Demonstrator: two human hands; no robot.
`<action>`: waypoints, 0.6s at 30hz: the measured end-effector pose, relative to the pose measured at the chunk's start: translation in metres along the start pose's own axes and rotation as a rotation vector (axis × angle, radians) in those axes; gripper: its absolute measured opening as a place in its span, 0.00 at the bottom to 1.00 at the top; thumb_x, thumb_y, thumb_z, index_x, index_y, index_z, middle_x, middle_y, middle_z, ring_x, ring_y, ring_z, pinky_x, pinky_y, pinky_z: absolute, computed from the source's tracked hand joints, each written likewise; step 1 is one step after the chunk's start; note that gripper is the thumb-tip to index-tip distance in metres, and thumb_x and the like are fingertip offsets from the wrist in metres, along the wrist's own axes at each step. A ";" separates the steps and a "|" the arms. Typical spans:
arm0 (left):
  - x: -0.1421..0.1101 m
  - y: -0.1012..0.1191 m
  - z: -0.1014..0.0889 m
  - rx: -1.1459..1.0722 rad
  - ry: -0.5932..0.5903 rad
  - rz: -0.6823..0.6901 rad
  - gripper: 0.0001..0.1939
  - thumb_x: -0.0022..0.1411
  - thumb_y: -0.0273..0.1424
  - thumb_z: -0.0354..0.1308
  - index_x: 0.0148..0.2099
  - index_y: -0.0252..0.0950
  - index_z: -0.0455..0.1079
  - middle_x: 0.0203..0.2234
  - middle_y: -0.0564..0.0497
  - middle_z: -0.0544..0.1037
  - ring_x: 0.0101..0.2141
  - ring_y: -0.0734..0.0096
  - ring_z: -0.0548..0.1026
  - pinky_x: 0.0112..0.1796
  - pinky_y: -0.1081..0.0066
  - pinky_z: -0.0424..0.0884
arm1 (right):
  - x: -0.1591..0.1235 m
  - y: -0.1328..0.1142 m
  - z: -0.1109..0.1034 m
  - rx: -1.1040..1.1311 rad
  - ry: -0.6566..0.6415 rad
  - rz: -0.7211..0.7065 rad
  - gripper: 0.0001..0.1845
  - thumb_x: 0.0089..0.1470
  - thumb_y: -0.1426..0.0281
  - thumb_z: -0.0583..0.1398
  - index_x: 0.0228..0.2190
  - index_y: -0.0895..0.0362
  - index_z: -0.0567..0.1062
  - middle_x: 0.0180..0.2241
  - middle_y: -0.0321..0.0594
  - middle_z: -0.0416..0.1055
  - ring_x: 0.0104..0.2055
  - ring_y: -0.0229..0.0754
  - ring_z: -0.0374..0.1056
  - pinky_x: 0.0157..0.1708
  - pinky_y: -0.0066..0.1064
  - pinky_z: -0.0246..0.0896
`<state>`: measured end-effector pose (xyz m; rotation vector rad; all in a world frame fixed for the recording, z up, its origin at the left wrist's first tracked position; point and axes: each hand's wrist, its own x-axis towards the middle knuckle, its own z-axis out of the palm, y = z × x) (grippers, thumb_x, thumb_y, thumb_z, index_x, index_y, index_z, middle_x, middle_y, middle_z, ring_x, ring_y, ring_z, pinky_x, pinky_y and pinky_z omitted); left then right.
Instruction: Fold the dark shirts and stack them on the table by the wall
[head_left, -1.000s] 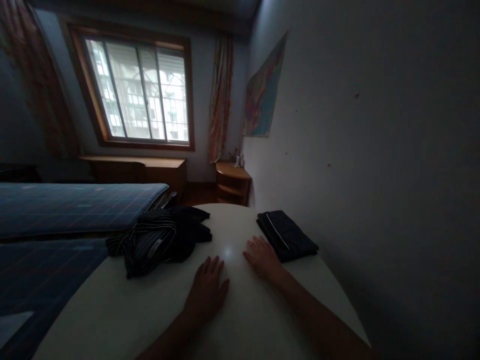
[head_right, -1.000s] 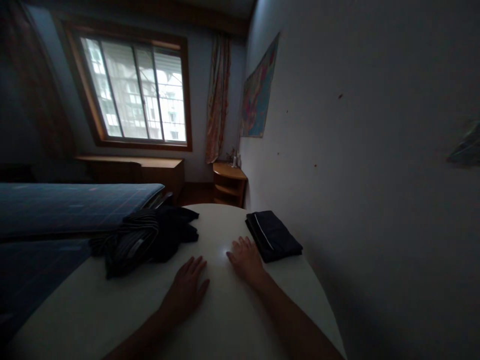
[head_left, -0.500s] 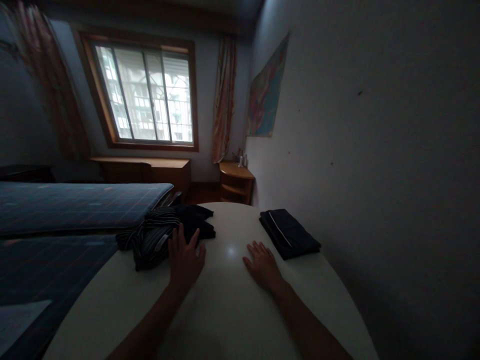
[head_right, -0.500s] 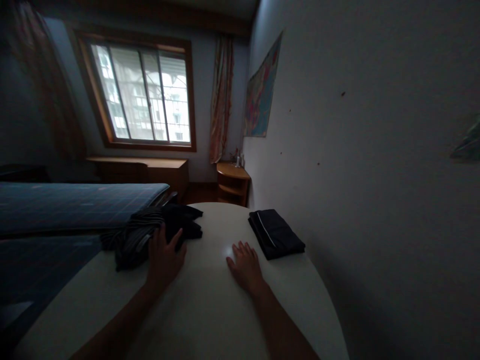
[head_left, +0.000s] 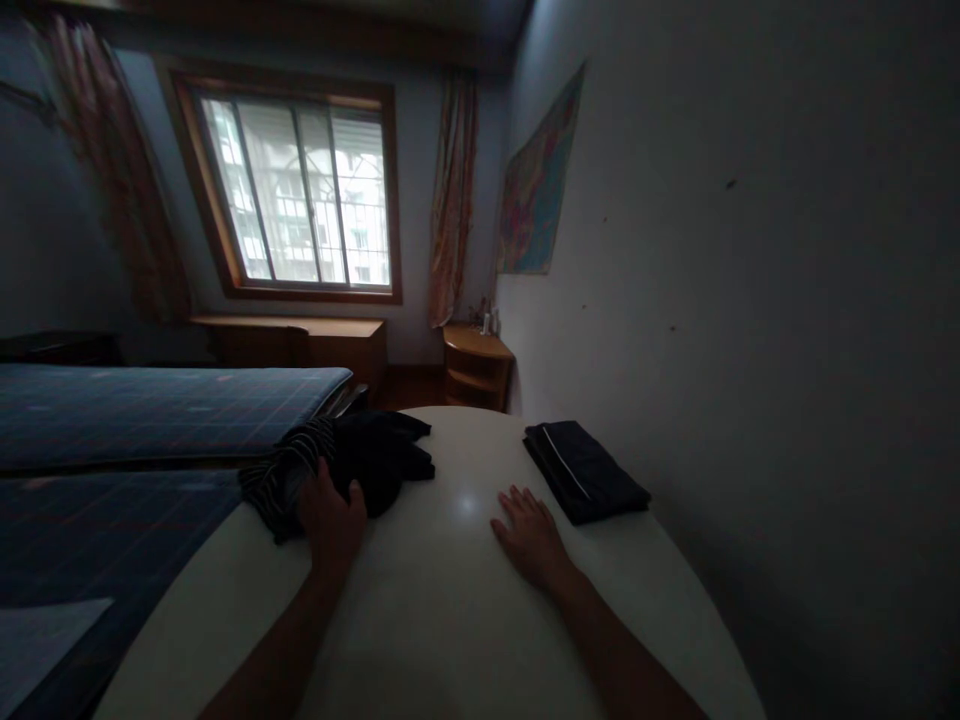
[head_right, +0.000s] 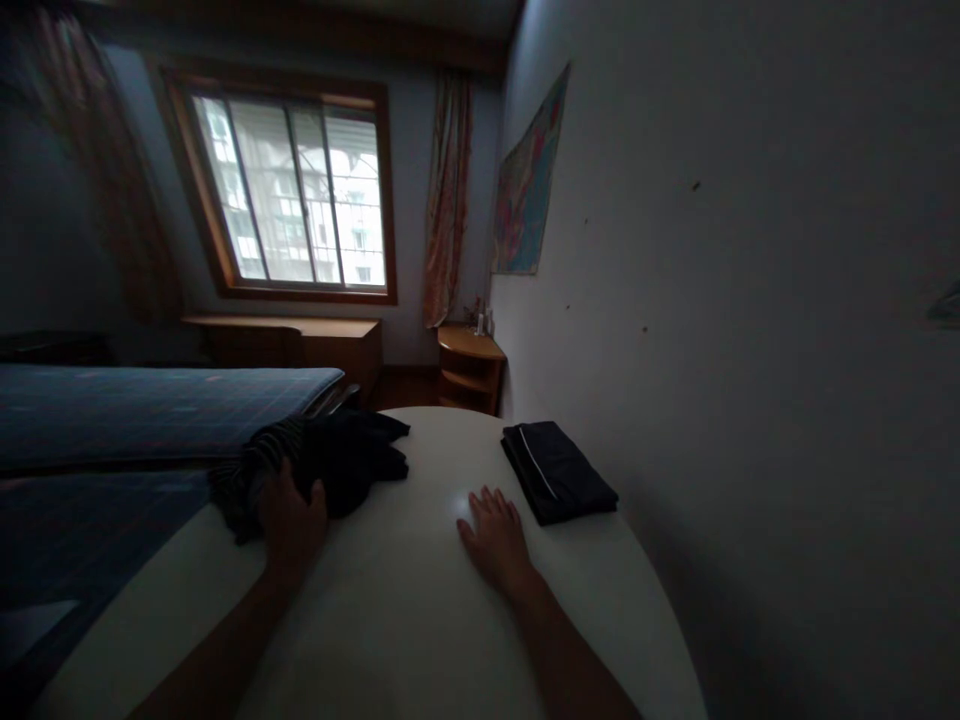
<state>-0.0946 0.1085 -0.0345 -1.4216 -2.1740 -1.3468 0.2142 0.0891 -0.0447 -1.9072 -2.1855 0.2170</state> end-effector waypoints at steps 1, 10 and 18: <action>0.001 0.000 -0.001 -0.003 0.020 0.019 0.34 0.67 0.38 0.47 0.68 0.20 0.52 0.60 0.26 0.61 0.62 0.42 0.59 0.59 0.47 0.56 | 0.000 0.000 0.000 -0.003 -0.003 0.005 0.34 0.63 0.54 0.48 0.64 0.58 0.62 0.68 0.46 0.50 0.71 0.51 0.41 0.67 0.44 0.33; -0.020 0.009 -0.002 0.155 -0.083 0.311 0.38 0.59 0.44 0.61 0.67 0.34 0.59 0.69 0.34 0.39 0.67 0.37 0.42 0.61 0.41 0.46 | -0.001 -0.003 -0.002 -0.034 0.007 0.008 0.33 0.63 0.55 0.48 0.64 0.58 0.62 0.68 0.46 0.51 0.70 0.52 0.43 0.66 0.44 0.34; -0.021 -0.002 0.007 0.218 -0.100 0.285 0.28 0.65 0.36 0.52 0.63 0.25 0.62 0.61 0.29 0.60 0.63 0.43 0.56 0.61 0.48 0.52 | 0.010 -0.038 -0.015 -0.066 0.030 -0.126 0.19 0.60 0.67 0.54 0.49 0.56 0.76 0.53 0.48 0.73 0.56 0.49 0.66 0.57 0.40 0.53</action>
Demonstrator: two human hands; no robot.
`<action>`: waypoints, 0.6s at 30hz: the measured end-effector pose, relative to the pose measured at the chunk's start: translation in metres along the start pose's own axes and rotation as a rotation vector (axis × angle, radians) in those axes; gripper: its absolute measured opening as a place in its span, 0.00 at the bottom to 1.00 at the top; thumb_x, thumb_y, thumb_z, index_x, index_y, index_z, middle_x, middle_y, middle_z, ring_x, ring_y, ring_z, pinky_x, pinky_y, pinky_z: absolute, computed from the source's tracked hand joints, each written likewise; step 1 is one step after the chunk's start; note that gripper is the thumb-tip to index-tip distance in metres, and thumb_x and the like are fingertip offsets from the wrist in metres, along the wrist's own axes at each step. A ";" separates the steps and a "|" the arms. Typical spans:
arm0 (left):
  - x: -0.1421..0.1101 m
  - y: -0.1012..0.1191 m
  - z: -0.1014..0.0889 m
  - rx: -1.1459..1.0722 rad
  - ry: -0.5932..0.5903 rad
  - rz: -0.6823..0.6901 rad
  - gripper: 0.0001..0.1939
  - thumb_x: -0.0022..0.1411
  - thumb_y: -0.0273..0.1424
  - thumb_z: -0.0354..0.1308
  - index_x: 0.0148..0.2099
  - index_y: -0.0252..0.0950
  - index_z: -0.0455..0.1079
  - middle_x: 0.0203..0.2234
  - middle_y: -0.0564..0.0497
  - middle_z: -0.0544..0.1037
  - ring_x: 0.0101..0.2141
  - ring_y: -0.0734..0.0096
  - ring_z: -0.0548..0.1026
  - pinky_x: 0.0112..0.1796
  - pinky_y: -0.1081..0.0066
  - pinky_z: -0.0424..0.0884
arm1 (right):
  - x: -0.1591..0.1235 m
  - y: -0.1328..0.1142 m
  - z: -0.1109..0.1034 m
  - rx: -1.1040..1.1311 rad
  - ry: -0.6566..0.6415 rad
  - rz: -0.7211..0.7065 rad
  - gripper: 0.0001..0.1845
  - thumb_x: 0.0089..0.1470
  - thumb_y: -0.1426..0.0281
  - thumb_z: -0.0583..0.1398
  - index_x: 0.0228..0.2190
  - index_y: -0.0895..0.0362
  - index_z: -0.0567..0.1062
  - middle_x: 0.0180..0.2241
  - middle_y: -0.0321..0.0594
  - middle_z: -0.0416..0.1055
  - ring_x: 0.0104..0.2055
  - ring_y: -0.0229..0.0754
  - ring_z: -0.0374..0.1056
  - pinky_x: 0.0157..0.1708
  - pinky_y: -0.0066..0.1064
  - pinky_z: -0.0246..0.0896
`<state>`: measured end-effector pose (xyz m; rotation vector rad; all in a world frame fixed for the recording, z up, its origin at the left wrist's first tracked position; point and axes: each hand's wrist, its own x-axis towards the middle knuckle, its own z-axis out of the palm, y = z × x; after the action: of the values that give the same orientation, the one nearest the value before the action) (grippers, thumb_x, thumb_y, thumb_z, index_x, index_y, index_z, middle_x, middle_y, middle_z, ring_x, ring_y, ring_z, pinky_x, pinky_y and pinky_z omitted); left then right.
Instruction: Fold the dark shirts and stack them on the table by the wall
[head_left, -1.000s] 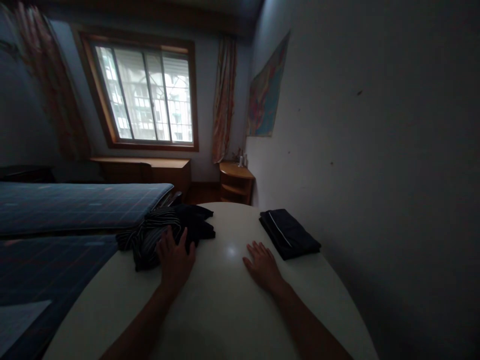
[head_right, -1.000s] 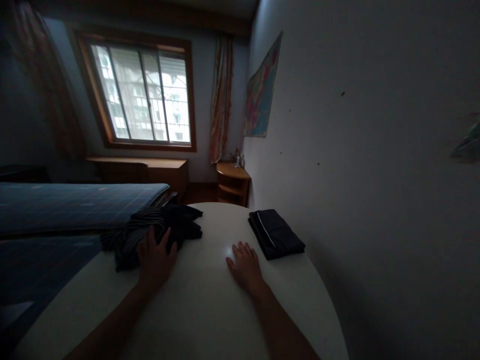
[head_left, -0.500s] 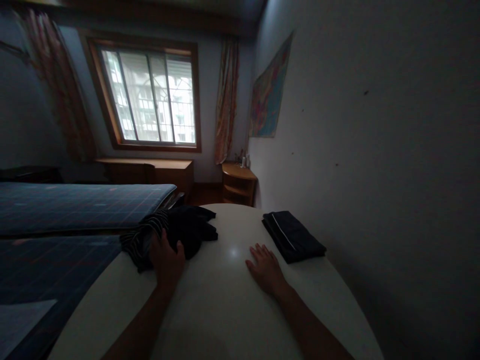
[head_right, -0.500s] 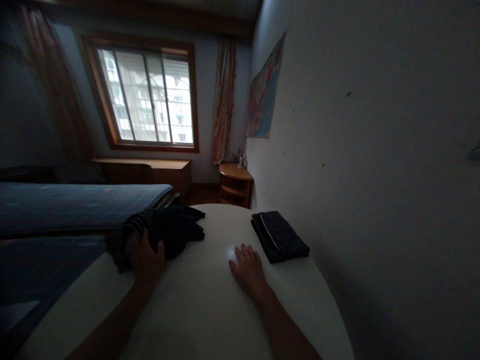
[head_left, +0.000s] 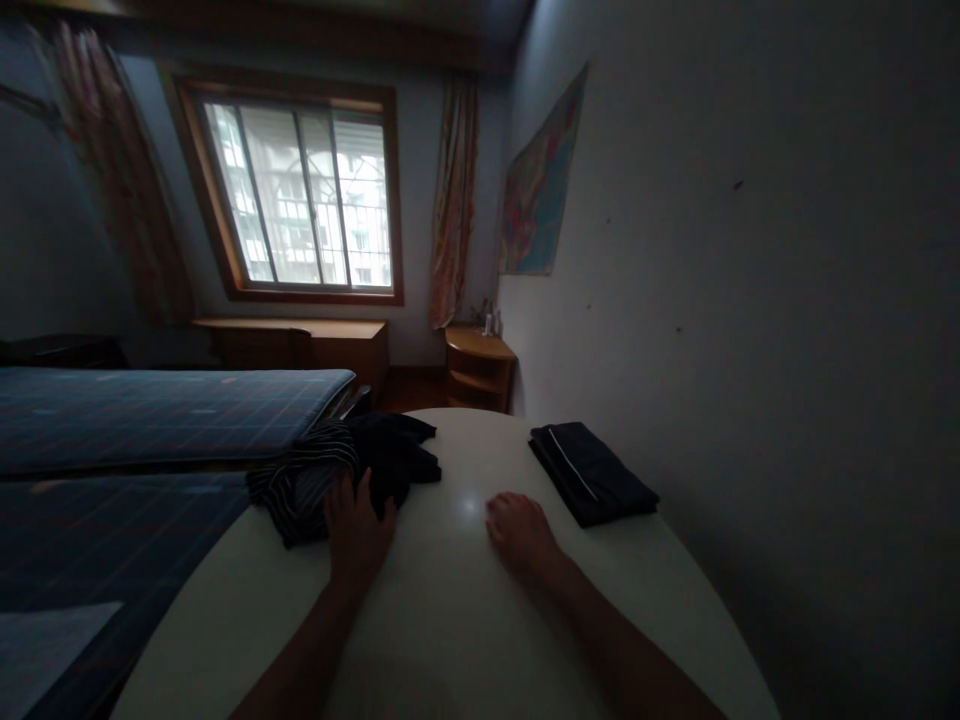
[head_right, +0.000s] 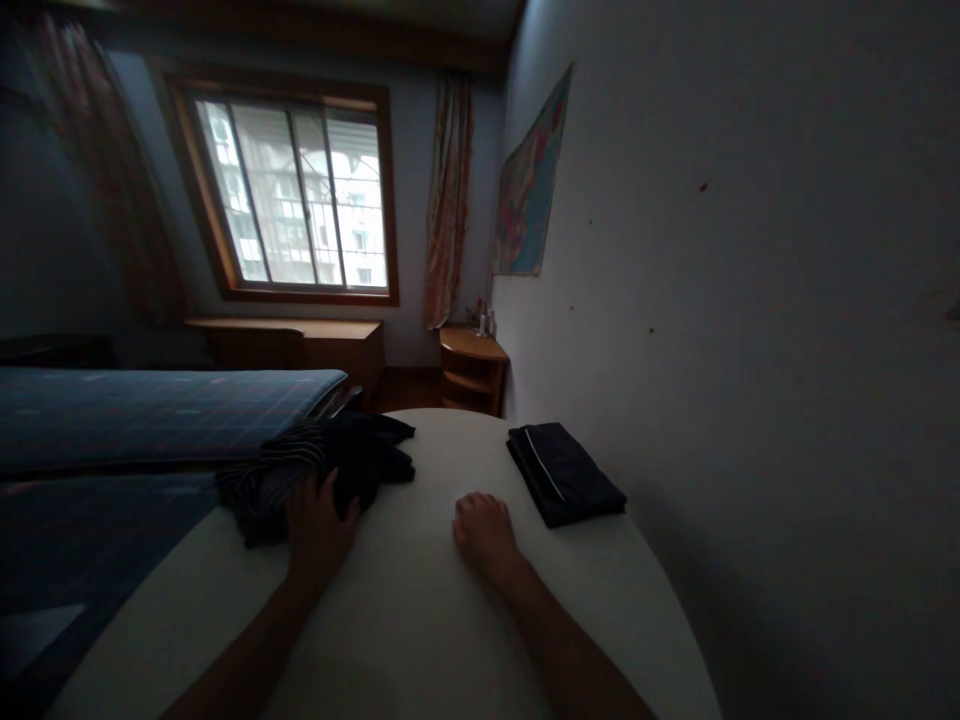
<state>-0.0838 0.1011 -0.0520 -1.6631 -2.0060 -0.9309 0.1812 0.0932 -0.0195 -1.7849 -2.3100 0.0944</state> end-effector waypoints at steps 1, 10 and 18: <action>0.001 0.000 0.000 -0.004 0.007 0.000 0.27 0.66 0.35 0.51 0.62 0.25 0.63 0.60 0.30 0.62 0.63 0.44 0.57 0.61 0.49 0.53 | 0.007 -0.010 -0.002 0.035 -0.001 -0.023 0.17 0.59 0.67 0.55 0.47 0.55 0.77 0.50 0.46 0.74 0.53 0.47 0.68 0.54 0.38 0.55; 0.005 -0.005 -0.005 -0.031 0.043 -0.033 0.23 0.71 0.33 0.40 0.56 0.29 0.71 0.55 0.35 0.72 0.60 0.48 0.63 0.60 0.38 0.46 | 0.072 -0.120 0.012 0.330 0.118 -0.025 0.21 0.56 0.62 0.61 0.51 0.55 0.72 0.46 0.46 0.77 0.47 0.48 0.73 0.46 0.36 0.62; 0.009 -0.014 0.008 -0.230 0.120 -0.145 0.24 0.71 0.33 0.37 0.51 0.27 0.72 0.52 0.33 0.74 0.59 0.47 0.64 0.60 0.37 0.48 | 0.090 -0.125 0.019 0.784 0.259 0.057 0.17 0.57 0.74 0.53 0.47 0.53 0.73 0.41 0.40 0.77 0.43 0.42 0.73 0.45 0.32 0.64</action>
<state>-0.0980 0.1115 -0.0553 -1.5474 -2.0219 -1.3254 0.0375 0.1486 -0.0032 -1.3474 -1.6879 0.6370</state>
